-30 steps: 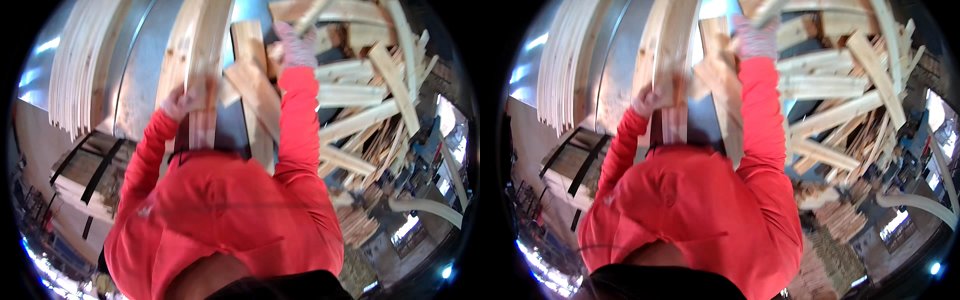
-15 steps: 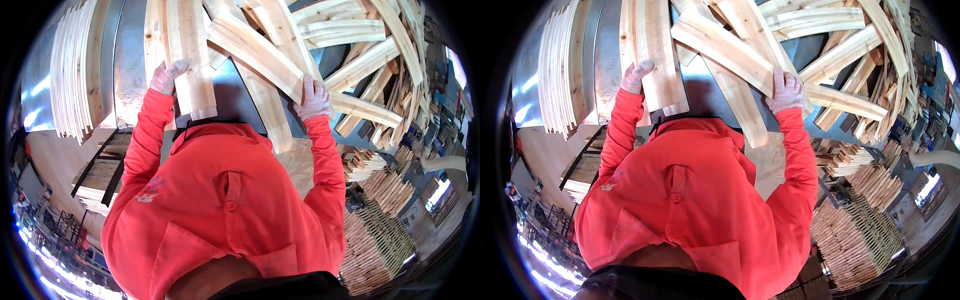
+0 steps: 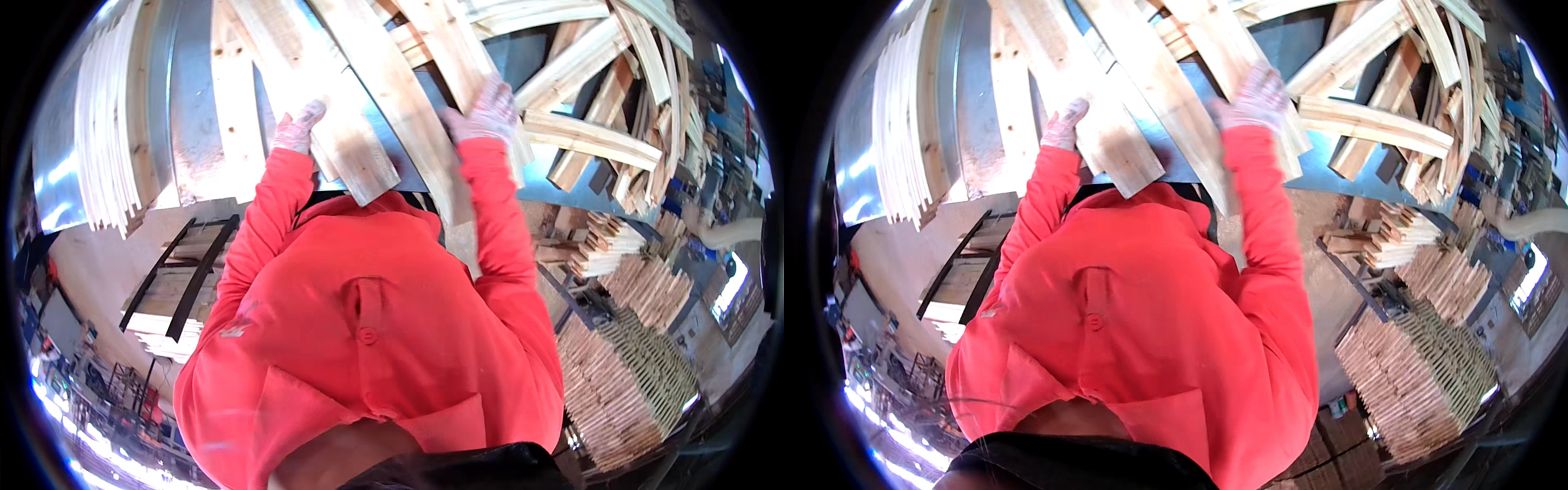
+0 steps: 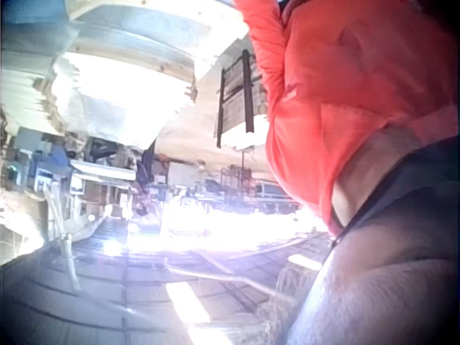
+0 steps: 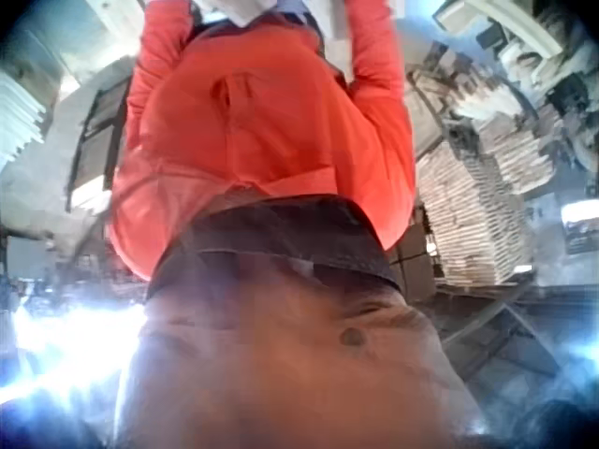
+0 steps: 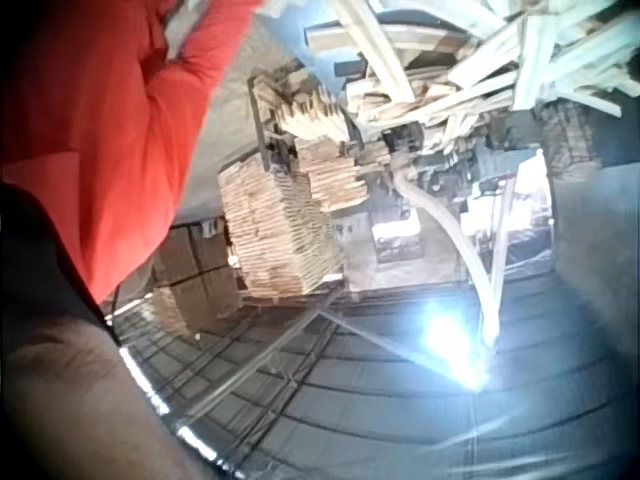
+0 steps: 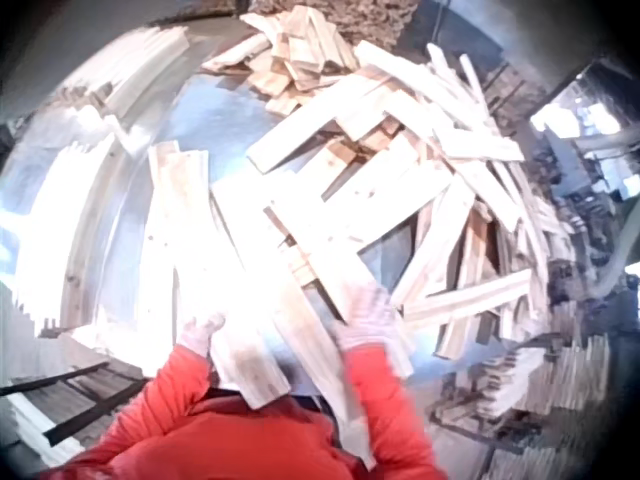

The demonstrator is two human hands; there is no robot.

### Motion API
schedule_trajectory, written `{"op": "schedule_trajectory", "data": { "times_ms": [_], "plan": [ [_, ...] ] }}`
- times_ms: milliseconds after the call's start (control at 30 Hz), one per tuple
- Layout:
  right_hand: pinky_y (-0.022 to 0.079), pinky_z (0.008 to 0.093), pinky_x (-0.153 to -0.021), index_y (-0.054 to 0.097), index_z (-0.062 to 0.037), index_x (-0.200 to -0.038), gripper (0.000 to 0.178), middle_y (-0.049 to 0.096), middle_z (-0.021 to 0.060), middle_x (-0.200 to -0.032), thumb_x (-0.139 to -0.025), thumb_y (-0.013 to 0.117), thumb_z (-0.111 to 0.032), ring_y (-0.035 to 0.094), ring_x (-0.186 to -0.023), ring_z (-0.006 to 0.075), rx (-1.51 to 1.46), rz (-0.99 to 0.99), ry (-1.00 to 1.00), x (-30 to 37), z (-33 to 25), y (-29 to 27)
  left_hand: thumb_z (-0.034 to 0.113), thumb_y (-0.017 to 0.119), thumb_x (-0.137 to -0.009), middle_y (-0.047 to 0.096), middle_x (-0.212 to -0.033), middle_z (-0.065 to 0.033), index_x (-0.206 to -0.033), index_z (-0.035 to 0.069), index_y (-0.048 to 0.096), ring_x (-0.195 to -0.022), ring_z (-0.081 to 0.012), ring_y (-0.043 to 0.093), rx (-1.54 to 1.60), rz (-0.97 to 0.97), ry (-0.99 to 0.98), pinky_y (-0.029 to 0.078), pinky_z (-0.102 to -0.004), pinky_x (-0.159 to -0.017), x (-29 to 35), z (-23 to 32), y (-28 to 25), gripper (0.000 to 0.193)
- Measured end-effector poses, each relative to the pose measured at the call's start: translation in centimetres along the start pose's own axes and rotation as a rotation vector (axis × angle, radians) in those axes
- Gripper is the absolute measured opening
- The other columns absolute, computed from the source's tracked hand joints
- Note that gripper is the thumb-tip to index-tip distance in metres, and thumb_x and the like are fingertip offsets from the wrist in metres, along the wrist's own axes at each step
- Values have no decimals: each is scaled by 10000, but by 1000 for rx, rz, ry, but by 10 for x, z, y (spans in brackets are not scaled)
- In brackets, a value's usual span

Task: The person repeatedly picks up wooden planks from a pile on a metal table, briefly inspects them, and places them into a separate stack. The task involves continuous handling of individual planks to organize them.

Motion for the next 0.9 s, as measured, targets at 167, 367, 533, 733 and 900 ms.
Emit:
{"op": "schedule_trajectory", "data": {
  "times_ms": [167,367,533,733,900],
  "plan": [
    [354,489,-1024,263,-60,-1452,996,423,275,-1330,-662,751,-420,457,-1193,399,-141,-143,-13,-12,-7,-35,236,723,-787,640,-1005,-76,-1099,28,598,-956,-204,597,-137,-34,72,476,-316,-866,-14,4,-22,396],
    [406,474,-994,346,-48,-1409,816,486,255,-1320,-802,640,-507,519,-1144,425,-461,-210,-346,32,-185,-27,218,734,-778,632,-1021,-97,-1201,-3,553,-927,-209,598,227,-145,32,479,-348,-846,-23,-7,-16,511],
    [329,475,-1063,256,-67,-1455,919,375,256,-1414,-764,670,-509,405,-1267,422,-353,42,-271,54,-79,-1,174,749,-752,639,-1027,-110,-1183,-1,552,-939,-222,606,46,1,124,483,-354,-857,-16,4,-4,505],
    [308,449,-1089,185,-67,-1481,1103,298,241,-1463,-653,762,-511,326,-1332,405,-124,-477,-177,85,-41,30,271,795,-721,649,-980,-126,-1076,-16,599,-880,-221,618,-463,82,314,493,-321,-788,1,87,-6,497],
    [361,350,-1050,242,-52,-1471,1005,418,212,-1386,-664,790,-291,436,-1270,311,-777,-399,-128,78,-57,13,335,787,-717,657,-913,-127,-1036,0,616,-727,-222,632,-432,64,303,505,-327,-662,-3,185,-40,493]
  ]
}}
Point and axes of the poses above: each hand's wrist, its own x-axis away from the middle knuckle, its own y-axis out of the palm, z = x × y, the point moved 7 cm from there along -x, towards the middle knuckle
